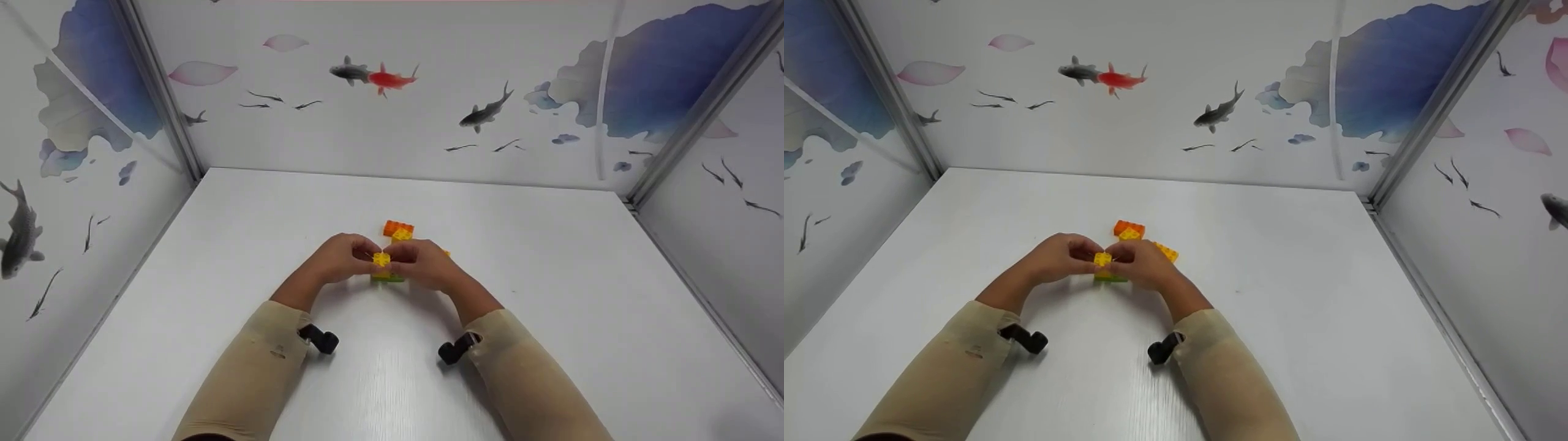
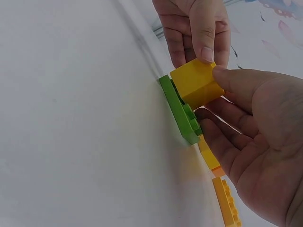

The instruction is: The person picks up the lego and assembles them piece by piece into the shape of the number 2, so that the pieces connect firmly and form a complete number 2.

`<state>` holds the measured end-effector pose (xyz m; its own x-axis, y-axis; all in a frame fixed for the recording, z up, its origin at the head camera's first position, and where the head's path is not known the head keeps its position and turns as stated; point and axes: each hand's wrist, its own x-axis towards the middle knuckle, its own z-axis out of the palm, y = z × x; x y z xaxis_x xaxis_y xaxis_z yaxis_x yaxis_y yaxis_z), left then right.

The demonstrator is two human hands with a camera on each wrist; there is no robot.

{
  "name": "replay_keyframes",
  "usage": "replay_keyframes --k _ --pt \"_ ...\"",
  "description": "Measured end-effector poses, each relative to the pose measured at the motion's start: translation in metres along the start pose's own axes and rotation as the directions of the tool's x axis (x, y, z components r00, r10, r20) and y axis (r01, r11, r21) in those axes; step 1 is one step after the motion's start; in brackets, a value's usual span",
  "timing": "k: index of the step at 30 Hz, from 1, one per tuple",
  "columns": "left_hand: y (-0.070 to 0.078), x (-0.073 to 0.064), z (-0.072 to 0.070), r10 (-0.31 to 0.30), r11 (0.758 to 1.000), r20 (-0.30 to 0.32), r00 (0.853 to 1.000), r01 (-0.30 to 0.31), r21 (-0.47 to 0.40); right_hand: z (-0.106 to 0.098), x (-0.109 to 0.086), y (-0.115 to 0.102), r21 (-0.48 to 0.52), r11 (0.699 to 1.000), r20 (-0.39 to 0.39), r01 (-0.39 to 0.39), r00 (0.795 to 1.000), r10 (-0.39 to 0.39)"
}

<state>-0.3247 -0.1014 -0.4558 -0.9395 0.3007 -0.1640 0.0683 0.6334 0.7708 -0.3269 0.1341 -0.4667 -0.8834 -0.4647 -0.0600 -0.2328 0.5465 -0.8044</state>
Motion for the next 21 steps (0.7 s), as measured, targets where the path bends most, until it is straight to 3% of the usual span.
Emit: replay_keyframes --k 21 --pt "0.0014 0.0005 0.0014 -0.039 0.999 -0.002 0.999 0.039 0.01 0.0022 0.0008 -0.003 -0.053 0.995 -0.025 -0.081 0.997 0.079"
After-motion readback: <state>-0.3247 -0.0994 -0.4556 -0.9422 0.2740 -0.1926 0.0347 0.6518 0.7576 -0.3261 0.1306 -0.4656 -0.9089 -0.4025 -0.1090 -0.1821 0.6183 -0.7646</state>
